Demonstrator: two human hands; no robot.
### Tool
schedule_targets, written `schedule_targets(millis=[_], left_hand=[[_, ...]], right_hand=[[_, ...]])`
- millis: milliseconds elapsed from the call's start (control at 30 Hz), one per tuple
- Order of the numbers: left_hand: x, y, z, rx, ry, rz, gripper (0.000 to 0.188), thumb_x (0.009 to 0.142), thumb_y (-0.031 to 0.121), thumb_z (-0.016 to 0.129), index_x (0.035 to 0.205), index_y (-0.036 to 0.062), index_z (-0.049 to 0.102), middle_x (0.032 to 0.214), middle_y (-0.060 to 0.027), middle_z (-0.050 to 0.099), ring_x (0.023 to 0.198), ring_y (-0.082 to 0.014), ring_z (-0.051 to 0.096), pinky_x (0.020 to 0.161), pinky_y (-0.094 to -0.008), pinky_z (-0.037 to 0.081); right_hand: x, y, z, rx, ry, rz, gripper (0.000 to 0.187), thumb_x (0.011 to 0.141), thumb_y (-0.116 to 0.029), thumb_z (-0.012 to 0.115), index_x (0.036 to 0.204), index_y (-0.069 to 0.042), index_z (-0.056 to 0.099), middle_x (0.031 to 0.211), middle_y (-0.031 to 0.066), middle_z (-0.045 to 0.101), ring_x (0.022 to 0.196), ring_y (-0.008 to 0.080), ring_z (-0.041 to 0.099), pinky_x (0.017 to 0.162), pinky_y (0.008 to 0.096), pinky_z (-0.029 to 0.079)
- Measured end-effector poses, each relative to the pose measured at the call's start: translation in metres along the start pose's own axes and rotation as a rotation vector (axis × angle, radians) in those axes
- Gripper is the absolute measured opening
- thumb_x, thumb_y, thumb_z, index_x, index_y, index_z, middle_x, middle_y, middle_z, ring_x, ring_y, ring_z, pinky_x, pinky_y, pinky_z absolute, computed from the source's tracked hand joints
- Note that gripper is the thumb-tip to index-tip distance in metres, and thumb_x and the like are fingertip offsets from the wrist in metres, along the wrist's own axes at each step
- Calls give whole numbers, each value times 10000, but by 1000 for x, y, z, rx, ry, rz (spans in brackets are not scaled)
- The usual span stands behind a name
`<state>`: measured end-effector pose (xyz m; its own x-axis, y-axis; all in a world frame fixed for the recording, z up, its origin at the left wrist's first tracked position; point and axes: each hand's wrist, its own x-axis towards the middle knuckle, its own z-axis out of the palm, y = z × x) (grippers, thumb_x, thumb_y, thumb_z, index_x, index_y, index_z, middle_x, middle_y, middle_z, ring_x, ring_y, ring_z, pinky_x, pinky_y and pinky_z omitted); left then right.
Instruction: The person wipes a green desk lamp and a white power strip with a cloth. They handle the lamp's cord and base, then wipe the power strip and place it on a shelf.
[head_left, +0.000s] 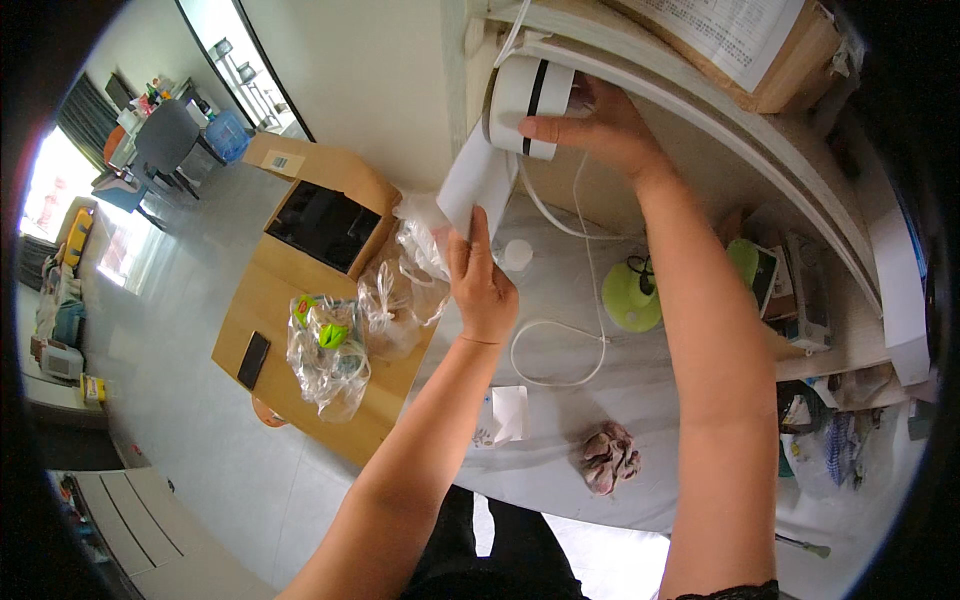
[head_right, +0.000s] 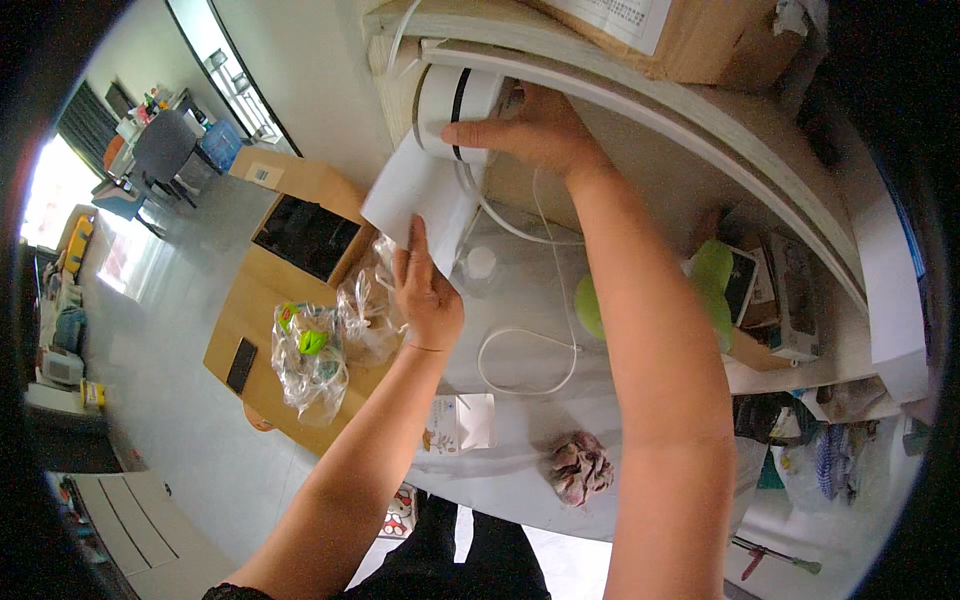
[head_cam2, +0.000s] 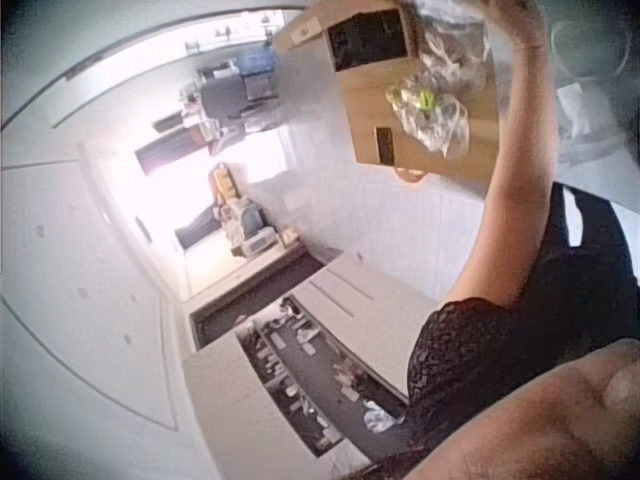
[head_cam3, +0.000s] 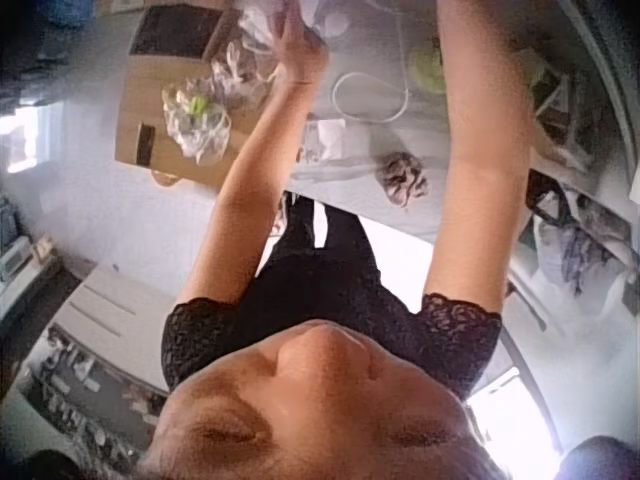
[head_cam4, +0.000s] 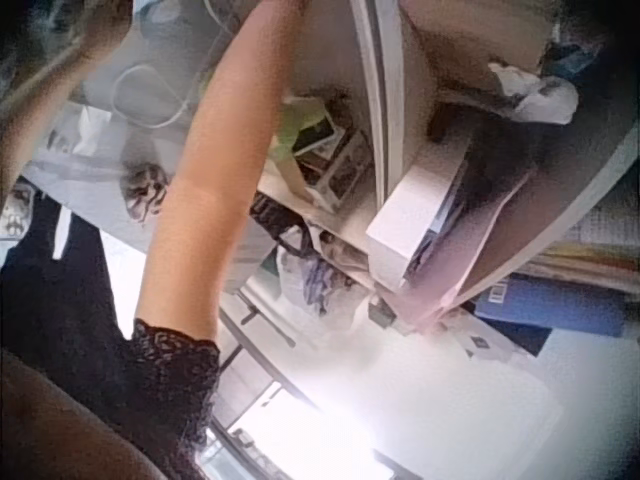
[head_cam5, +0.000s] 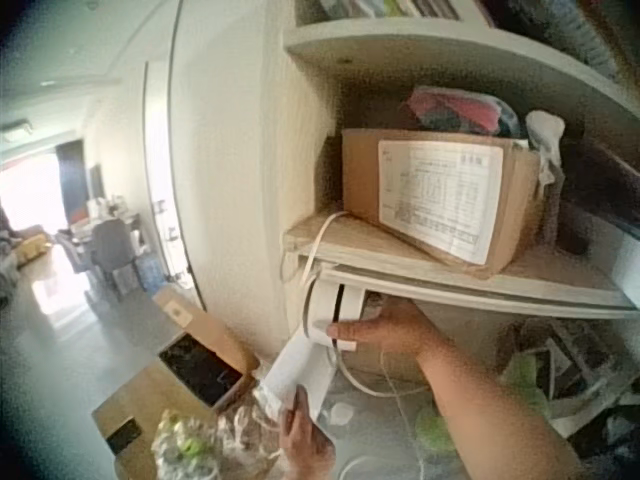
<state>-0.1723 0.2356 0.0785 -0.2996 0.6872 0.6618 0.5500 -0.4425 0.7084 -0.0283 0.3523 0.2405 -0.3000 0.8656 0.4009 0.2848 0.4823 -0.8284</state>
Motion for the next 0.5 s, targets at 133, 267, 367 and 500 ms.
schedule_targets(millis=[133,267,367,500], left_hand=[[-3,-7,12,51,-46,46,737,703,-177,400,1404,50,425,1147,-199,546,1038,-403,525,894,-390,446],[21,-2,10,81,-67,85,738,692,-185,408,1380,75,463,1134,-197,552,1035,-399,534,887,-404,452],[32,-3,8,74,-66,134,658,724,-173,446,1326,83,518,1076,-187,566,966,-383,564,829,-393,478],[29,-10,-5,126,-27,186,470,761,-121,555,1194,62,566,1008,-161,589,900,-322,592,744,-372,506]], right_hand=[[-3,-5,1,-80,14,-13,938,548,-385,887,1318,-32,486,1245,143,570,1181,258,519,1017,347,396],[-3,-4,-2,-67,-16,-22,896,577,-358,885,1310,-30,489,1221,131,580,1179,250,519,994,351,411],[-5,-6,-1,-35,-24,2,921,575,-369,885,1321,-22,472,1238,143,567,1202,250,501,1005,356,403],[-6,-3,5,-173,40,39,1003,551,-434,880,1338,4,438,1270,175,544,1225,272,486,1034,366,378]])
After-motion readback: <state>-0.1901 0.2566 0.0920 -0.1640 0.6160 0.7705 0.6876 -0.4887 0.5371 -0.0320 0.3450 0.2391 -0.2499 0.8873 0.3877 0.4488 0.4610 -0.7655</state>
